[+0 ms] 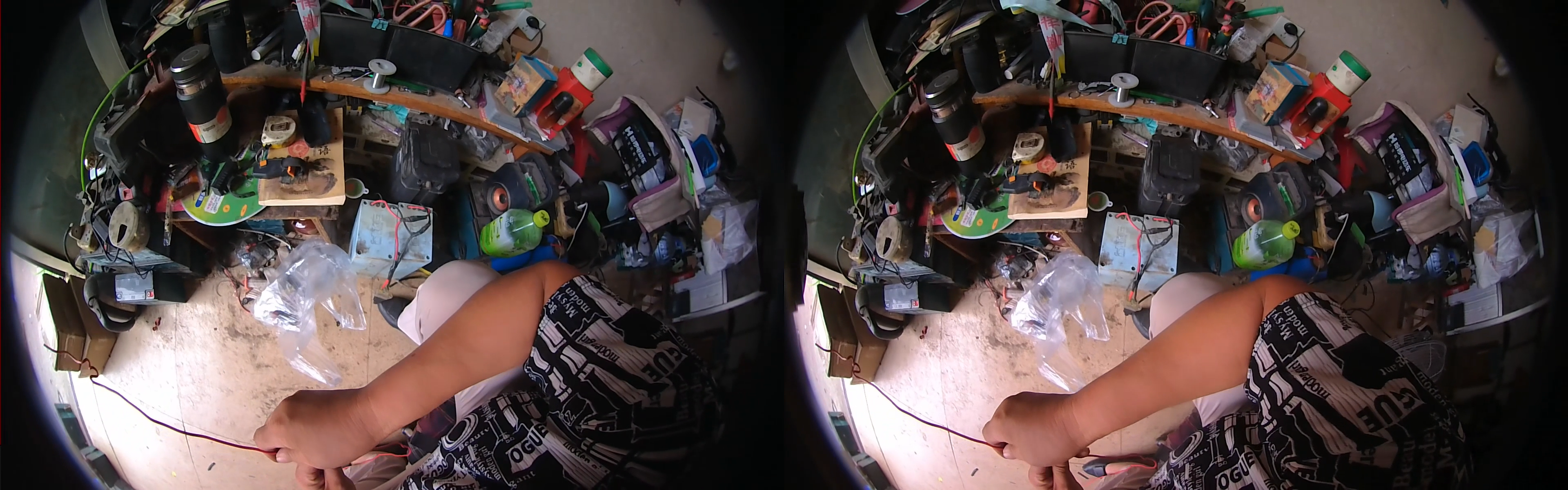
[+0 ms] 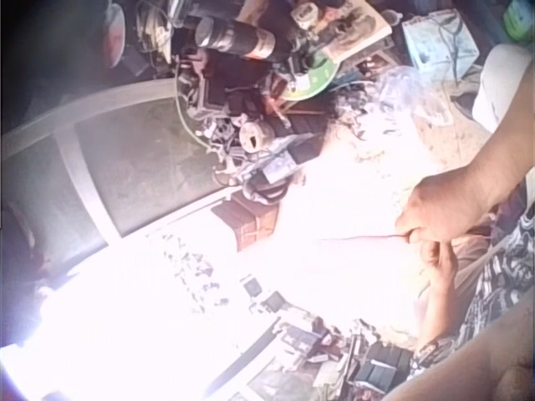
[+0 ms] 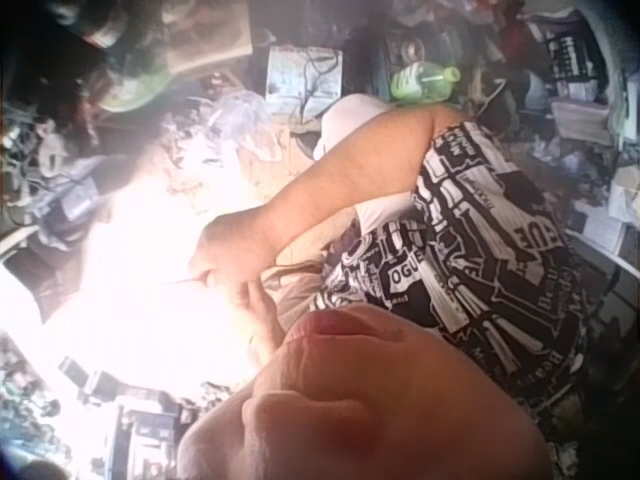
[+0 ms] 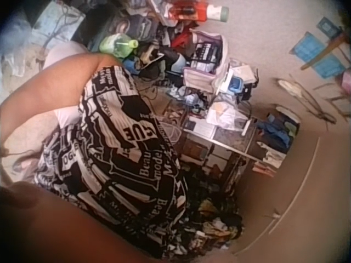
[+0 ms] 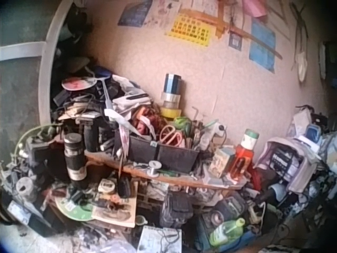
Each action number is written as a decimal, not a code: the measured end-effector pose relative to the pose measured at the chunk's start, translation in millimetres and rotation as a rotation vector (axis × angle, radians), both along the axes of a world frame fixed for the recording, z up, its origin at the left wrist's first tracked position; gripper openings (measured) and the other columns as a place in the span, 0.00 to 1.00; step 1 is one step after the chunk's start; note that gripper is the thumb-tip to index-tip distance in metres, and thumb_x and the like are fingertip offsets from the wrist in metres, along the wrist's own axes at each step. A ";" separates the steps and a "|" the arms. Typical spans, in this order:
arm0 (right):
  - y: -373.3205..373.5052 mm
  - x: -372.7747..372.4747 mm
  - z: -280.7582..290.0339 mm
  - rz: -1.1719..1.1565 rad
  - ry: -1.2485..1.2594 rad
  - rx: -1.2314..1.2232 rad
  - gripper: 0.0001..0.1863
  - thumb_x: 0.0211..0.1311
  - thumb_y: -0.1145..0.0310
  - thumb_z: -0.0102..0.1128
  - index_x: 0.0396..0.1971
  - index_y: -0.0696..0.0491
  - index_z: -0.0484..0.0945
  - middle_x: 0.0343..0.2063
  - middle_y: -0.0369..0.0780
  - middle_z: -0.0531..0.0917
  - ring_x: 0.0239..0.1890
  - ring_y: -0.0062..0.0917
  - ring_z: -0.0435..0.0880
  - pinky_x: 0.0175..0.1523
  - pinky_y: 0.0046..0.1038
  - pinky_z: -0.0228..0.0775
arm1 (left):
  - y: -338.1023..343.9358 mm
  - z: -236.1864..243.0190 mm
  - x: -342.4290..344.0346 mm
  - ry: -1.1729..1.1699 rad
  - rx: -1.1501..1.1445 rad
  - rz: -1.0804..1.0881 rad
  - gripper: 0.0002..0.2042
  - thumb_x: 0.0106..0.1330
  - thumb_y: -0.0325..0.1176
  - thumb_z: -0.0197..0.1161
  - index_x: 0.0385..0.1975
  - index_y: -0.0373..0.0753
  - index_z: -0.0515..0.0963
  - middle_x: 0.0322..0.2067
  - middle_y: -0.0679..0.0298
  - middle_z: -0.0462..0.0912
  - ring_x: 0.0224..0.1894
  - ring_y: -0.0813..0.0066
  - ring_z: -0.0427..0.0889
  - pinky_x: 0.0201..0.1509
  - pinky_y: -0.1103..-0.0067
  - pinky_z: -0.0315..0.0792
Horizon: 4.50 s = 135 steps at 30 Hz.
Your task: The person works on a small electronic device by hand while seated, using a screwdriver to manipulate internal components and handling various wires.
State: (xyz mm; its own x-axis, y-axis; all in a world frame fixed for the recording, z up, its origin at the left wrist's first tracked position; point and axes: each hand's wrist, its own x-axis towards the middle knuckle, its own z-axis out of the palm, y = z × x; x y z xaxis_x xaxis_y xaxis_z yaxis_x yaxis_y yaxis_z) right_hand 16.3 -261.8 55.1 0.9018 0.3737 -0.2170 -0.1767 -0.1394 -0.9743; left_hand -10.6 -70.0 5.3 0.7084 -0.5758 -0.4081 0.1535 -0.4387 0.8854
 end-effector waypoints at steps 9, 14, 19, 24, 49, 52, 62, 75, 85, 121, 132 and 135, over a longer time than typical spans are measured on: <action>-4.3 7.5 -5.9 -0.036 -0.053 0.005 0.11 0.56 0.67 0.54 0.34 0.58 0.74 0.25 0.44 0.80 0.30 0.37 0.80 0.38 0.33 0.70 | -1.8 -2.9 -5.1 0.113 -0.077 0.058 0.09 0.66 0.23 0.51 0.40 0.27 0.75 0.31 0.54 0.81 0.34 0.68 0.81 0.42 0.74 0.74; -1.5 7.2 -3.0 -0.044 -0.097 0.061 0.13 0.49 0.66 0.58 0.35 0.55 0.76 0.26 0.43 0.81 0.31 0.33 0.80 0.37 0.32 0.69 | -6.4 5.0 -0.5 -0.014 0.059 -0.123 0.09 0.66 0.23 0.50 0.40 0.27 0.75 0.31 0.54 0.81 0.36 0.67 0.81 0.44 0.74 0.74; -1.8 7.7 -5.4 0.004 -0.101 0.015 0.12 0.54 0.69 0.54 0.37 0.57 0.74 0.27 0.44 0.79 0.32 0.35 0.79 0.39 0.33 0.69 | -8.1 -3.7 -9.9 0.086 -0.316 0.190 0.12 0.71 0.32 0.47 0.44 0.28 0.70 0.31 0.54 0.80 0.36 0.66 0.79 0.45 0.72 0.73; -4.0 4.5 1.8 0.003 -0.085 0.017 0.12 0.54 0.70 0.54 0.37 0.58 0.74 0.27 0.44 0.80 0.31 0.35 0.80 0.39 0.33 0.69 | -5.8 0.2 -9.8 0.084 -0.315 0.208 0.13 0.72 0.34 0.46 0.44 0.29 0.69 0.30 0.55 0.79 0.33 0.72 0.75 0.41 0.77 0.70; 8.6 2.4 3.7 -0.177 -0.310 -0.219 0.14 0.62 0.60 0.51 0.28 0.57 0.74 0.25 0.47 0.79 0.31 0.41 0.79 0.38 0.38 0.69 | -13.4 -3.2 -15.3 0.269 -0.335 0.225 0.11 0.70 0.32 0.50 0.45 0.31 0.71 0.33 0.59 0.77 0.38 0.70 0.78 0.47 0.74 0.75; 12.4 2.9 -0.1 -0.220 -0.386 -0.227 0.15 0.62 0.61 0.51 0.26 0.58 0.73 0.25 0.49 0.79 0.31 0.44 0.78 0.38 0.39 0.68 | -15.0 -0.9 -17.0 0.201 -0.337 0.154 0.11 0.69 0.31 0.51 0.46 0.31 0.71 0.34 0.59 0.77 0.38 0.69 0.78 0.47 0.74 0.75; 20.3 -6.0 0.8 -0.121 -0.339 -0.180 0.14 0.61 0.62 0.52 0.25 0.59 0.75 0.22 0.48 0.78 0.27 0.43 0.78 0.37 0.38 0.69 | -9.5 12.1 -19.0 0.257 -0.357 0.251 0.11 0.67 0.28 0.51 0.47 0.31 0.70 0.33 0.58 0.77 0.36 0.70 0.77 0.43 0.74 0.75; 19.2 3.2 4.9 -0.127 0.158 0.155 0.11 0.63 0.65 0.52 0.28 0.59 0.75 0.19 0.38 0.79 0.18 0.21 0.77 0.25 0.25 0.71 | -12.8 37.4 -22.7 0.082 -0.295 0.219 0.10 0.68 0.28 0.50 0.43 0.30 0.72 0.33 0.58 0.76 0.35 0.70 0.77 0.39 0.75 0.76; 23.0 6.4 -3.9 -0.090 0.009 0.241 0.13 0.63 0.66 0.53 0.41 0.59 0.74 0.24 0.37 0.79 0.23 0.17 0.76 0.30 0.22 0.71 | -9.4 36.4 -26.9 0.146 -0.345 0.299 0.12 0.69 0.30 0.48 0.46 0.31 0.71 0.30 0.60 0.77 0.33 0.73 0.78 0.41 0.77 0.74; 21.6 -8.1 7.4 -0.218 -0.495 -0.169 0.11 0.61 0.62 0.54 0.33 0.55 0.74 0.27 0.44 0.80 0.32 0.37 0.80 0.39 0.34 0.69 | -10.1 -12.4 -30.5 0.226 -0.297 0.258 0.10 0.70 0.31 0.51 0.43 0.31 0.74 0.33 0.59 0.82 0.36 0.71 0.82 0.46 0.76 0.76; 19.7 -13.9 10.0 -0.169 -0.408 -0.085 0.14 0.62 0.62 0.52 0.27 0.58 0.75 0.20 0.46 0.79 0.26 0.39 0.79 0.35 0.35 0.69 | -17.8 6.1 -24.0 0.108 -0.498 0.420 0.09 0.71 0.33 0.48 0.33 0.37 0.72 0.19 0.69 0.71 0.19 0.83 0.67 0.23 0.85 0.62; 19.5 -12.9 8.9 -0.208 -0.381 -0.056 0.15 0.62 0.61 0.52 0.26 0.58 0.76 0.19 0.45 0.80 0.24 0.35 0.79 0.34 0.33 0.69 | -16.4 2.0 -24.6 0.101 -0.534 0.451 0.11 0.73 0.37 0.46 0.32 0.38 0.71 0.16 0.71 0.66 0.16 0.86 0.59 0.18 0.86 0.53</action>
State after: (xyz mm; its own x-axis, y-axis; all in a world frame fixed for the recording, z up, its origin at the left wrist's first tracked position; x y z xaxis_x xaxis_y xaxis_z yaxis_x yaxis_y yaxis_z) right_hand 3.4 -242.3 64.0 0.9762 0.1732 0.1307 0.1639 -0.1936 -0.9673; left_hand -35.2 -86.3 7.3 0.8987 -0.3747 -0.2277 0.3105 0.1771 0.9339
